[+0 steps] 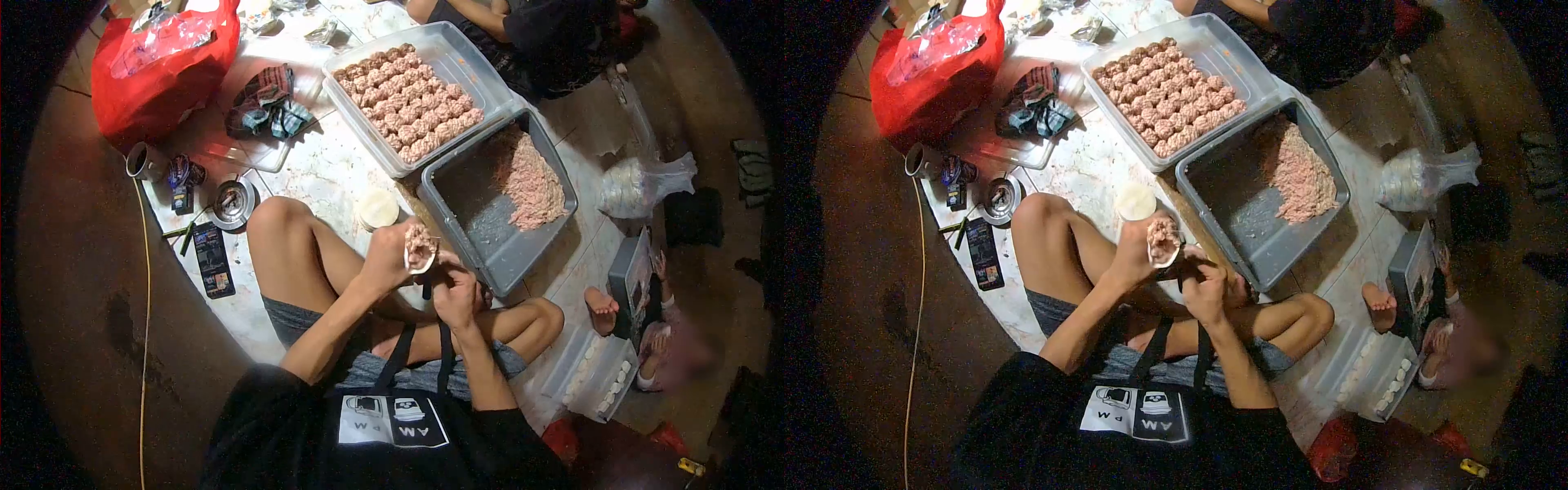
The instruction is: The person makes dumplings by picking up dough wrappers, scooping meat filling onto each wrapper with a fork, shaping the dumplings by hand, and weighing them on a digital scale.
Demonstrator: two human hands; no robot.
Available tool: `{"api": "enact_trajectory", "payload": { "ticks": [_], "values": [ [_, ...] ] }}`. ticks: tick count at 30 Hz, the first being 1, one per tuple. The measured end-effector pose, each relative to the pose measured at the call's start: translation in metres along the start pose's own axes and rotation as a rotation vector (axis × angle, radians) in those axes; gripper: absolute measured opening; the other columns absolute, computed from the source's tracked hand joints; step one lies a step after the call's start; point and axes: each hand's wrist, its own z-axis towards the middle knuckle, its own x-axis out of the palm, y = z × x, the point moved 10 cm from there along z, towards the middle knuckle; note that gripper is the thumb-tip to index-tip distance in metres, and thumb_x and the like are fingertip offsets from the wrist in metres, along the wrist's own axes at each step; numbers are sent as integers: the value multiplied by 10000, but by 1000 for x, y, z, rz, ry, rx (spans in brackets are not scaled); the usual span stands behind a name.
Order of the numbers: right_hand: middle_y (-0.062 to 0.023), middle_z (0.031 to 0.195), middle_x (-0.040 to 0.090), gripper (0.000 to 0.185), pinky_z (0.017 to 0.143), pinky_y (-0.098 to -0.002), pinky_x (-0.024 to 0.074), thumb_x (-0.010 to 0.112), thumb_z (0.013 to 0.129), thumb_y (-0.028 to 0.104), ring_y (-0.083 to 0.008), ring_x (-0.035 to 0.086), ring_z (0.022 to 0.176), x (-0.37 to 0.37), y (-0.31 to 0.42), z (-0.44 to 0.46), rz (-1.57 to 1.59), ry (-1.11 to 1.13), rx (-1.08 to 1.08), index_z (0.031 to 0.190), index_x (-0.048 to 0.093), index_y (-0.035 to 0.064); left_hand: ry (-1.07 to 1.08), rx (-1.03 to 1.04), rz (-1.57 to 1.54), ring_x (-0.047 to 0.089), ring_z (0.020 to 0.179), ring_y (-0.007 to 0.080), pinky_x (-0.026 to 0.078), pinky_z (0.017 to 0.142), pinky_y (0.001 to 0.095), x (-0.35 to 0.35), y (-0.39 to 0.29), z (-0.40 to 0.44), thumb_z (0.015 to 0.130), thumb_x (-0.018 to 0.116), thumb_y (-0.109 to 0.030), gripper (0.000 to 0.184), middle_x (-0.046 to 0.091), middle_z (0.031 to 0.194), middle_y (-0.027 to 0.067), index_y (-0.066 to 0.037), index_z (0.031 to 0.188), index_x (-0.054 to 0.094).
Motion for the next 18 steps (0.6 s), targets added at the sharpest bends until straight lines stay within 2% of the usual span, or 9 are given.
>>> {"api": "enact_trajectory", "payload": {
  "ticks": [1, 4, 5, 8, 10, 12, 13, 16, 18],
  "values": [
    [-220, 966, 750, 176, 835, -345, 540, 639, 922, 40, -342, 732, 929, -4, 30, 6, -208, 0, -101, 1044, 745, -28, -22, 68, 76, 665, 660, 375, 535, 628, 418, 3, -10, 0, 765, 848, -140, 283, 626, 738, 143, -39, 888, 615],
    [-235, 916, 732, 128, 744, -385, 548, 654, 912, 65, -376, 738, 832, -32, 89, 31, -97, -41, -108, 967, 744, -9, -68, -295, -317, 693, 706, 297, 541, 654, 395, 12, 57, -13, 759, 869, -145, 298, 660, 758, 126, -29, 900, 633],
    [-233, 875, 724, 116, 693, -425, 550, 670, 892, 67, -412, 721, 768, -43, 98, 33, -147, -22, 29, 943, 732, -17, -62, -157, -225, 694, 761, 265, 545, 689, 383, -3, 25, -6, 756, 893, -160, 323, 676, 810, 122, -28, 931, 655],
    [-232, 977, 757, 163, 749, -403, 571, 614, 901, -39, -352, 763, 837, -26, 118, 4, -400, 37, -248, 991, 748, -60, -127, 53, -174, 684, 855, 227, 550, 754, 362, -12, -19, 4, 737, 951, -202, 406, 695, 911, 117, -28, 991, 685],
    [-236, 962, 735, 143, 749, -428, 561, 608, 905, -29, -390, 735, 840, -27, 129, -2, -427, 36, -161, 965, 735, -60, -95, -23, -145, 615, 802, 174, 531, 737, 303, -5, -20, 0, 677, 1017, -312, 573, 662, 924, 90, -12, 1004, 654],
    [-223, 908, 717, 130, 718, -467, 545, 639, 885, 4, -398, 705, 798, -41, 133, 11, -394, -47, -198, 960, 729, -53, -155, -262, -380, 520, 919, 78, 479, 794, 260, -13, 5, 0, 650, 1046, -196, 657, 583, 970, -17, -39, 1124, 618],
    [-226, 973, 723, 203, 747, -474, 552, 644, 873, -5, -411, 705, 871, -34, 137, 4, -521, 90, -213, 1047, 740, -42, -112, -253, -402, 515, 914, 74, 477, 793, 255, -13, -2, 4, 650, 1045, -190, 660, 573, 966, -18, -36, 1125, 613],
    [-216, 989, 730, 198, 759, -465, 559, 639, 873, -22, -412, 708, 904, -43, 151, 7, -490, -1, -246, 1046, 733, -46, -25, -207, -459, 507, 902, 63, 471, 789, 241, -6, -20, 6, 651, 1044, -173, 663, 550, 955, -20, -30, 1127, 605],
    [-190, 942, 740, 104, 758, -439, 560, 645, 895, -20, -402, 717, 868, -49, 145, 10, -403, -10, -192, 958, 724, -40, -10, -96, -446, 507, 895, 61, 467, 786, 234, -10, -27, 9, 651, 1043, -162, 659, 543, 948, -18, -28, 1130, 609]
  ]
}}
